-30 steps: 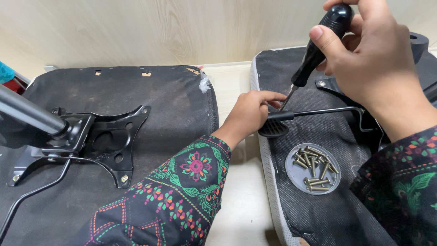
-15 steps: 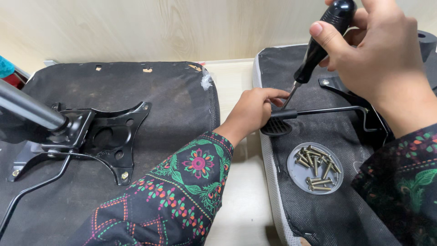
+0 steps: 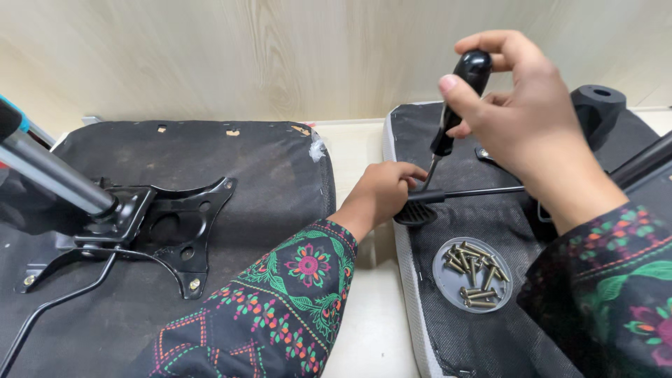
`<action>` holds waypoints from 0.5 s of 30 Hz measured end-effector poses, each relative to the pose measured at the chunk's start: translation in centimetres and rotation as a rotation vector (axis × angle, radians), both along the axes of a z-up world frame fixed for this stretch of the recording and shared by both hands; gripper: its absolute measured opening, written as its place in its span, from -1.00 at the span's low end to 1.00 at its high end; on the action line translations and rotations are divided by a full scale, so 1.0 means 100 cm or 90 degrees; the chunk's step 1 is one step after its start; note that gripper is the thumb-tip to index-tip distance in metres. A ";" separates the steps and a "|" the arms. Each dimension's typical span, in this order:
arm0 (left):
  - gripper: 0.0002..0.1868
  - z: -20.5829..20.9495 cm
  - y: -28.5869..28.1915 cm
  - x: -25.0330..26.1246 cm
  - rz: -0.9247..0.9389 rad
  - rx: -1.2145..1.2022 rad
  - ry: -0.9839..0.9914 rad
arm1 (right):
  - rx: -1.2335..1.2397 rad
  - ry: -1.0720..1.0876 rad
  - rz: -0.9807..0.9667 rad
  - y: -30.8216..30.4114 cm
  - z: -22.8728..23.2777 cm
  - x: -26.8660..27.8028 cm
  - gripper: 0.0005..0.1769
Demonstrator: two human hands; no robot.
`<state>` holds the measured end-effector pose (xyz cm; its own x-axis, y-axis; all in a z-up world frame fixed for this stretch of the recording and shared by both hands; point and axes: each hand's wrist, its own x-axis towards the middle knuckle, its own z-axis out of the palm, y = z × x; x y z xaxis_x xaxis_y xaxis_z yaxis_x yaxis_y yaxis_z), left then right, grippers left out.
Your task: The person uses a screwdriver to tighten screws into the underside of an office chair seat, securing the seat to its metal frame. The person repeatedly turns the screwdriver to fasten multiple screws while holding the seat steady.
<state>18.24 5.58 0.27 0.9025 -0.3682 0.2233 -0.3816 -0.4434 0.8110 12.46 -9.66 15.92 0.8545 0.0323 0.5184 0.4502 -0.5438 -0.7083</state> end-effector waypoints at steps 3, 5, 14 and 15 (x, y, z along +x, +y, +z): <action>-0.65 -0.001 0.010 -0.004 0.001 0.031 -0.028 | -0.020 -0.018 -0.014 0.011 -0.004 -0.007 -0.70; -0.68 -0.001 0.019 -0.009 -0.026 0.027 -0.031 | -0.029 -0.003 0.000 0.014 -0.001 -0.010 -0.68; -0.33 0.014 -0.007 -0.025 -0.019 -0.065 -0.010 | -0.017 0.011 -0.063 0.013 0.003 -0.015 -0.67; -0.24 0.016 -0.013 -0.025 -0.019 -0.055 -0.007 | -0.023 -0.009 -0.068 0.012 0.001 -0.014 -0.67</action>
<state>15.72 4.26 1.84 0.8883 -0.3747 0.2655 -0.4034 -0.3606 0.8410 11.10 -8.51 16.03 0.8465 -0.0396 0.5308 0.3986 -0.6138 -0.6815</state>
